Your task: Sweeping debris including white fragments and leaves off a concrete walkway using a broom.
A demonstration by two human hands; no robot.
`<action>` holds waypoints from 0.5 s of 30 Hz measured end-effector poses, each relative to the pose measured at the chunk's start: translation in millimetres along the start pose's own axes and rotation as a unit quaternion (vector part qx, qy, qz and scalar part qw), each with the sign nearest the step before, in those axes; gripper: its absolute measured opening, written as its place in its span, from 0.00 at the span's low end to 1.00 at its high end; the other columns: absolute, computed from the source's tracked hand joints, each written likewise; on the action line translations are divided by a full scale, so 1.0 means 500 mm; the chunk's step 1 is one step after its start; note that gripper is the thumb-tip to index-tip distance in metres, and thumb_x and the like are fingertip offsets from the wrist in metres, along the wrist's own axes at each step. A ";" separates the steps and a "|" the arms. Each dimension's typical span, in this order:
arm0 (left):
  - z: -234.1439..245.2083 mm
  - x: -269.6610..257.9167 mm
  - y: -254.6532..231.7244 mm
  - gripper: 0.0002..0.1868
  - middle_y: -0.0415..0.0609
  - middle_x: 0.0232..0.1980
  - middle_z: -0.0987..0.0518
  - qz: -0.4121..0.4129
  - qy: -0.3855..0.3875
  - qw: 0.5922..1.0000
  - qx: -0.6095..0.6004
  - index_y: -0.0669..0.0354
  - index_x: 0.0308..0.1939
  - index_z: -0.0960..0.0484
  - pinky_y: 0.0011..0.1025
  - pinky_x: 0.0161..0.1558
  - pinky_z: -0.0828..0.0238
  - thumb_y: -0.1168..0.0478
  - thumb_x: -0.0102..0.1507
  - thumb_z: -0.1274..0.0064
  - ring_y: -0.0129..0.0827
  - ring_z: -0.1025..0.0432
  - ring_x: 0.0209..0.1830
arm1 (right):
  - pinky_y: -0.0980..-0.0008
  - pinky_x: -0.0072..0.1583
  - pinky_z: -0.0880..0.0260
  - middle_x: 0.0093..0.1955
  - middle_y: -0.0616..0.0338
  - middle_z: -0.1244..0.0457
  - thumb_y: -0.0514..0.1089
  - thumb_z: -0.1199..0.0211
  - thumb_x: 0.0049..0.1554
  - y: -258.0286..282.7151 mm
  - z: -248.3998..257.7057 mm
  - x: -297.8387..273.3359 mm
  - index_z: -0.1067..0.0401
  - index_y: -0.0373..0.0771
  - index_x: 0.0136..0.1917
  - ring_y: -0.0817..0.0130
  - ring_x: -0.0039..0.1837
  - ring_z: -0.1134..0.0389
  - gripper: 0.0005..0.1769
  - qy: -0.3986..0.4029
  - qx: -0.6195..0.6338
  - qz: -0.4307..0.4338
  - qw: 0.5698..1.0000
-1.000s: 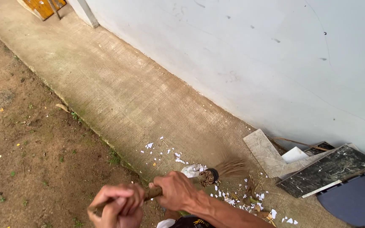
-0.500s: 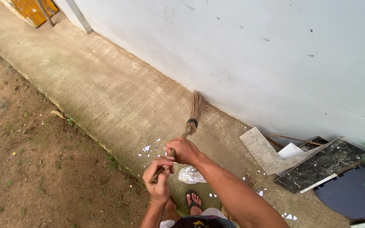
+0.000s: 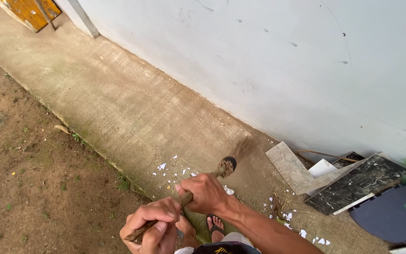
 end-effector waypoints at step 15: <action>0.050 -0.059 0.208 0.09 0.46 0.20 0.30 0.113 0.057 0.990 0.057 0.69 0.26 0.23 0.24 0.20 0.51 0.72 0.55 0.61 0.23 0.46 0.16 | 0.66 0.32 0.35 0.23 0.66 0.40 0.37 0.38 0.53 -0.200 -0.081 -0.148 0.31 0.43 0.30 0.75 0.25 0.42 0.10 0.078 -0.013 -0.271 0.959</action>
Point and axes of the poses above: each hand's wrist, its own x-axis towards the middle knuckle, its own z-axis out of the back of the hand, y = z × x, the point moved 5 cm from there along x, towards the middle knuckle
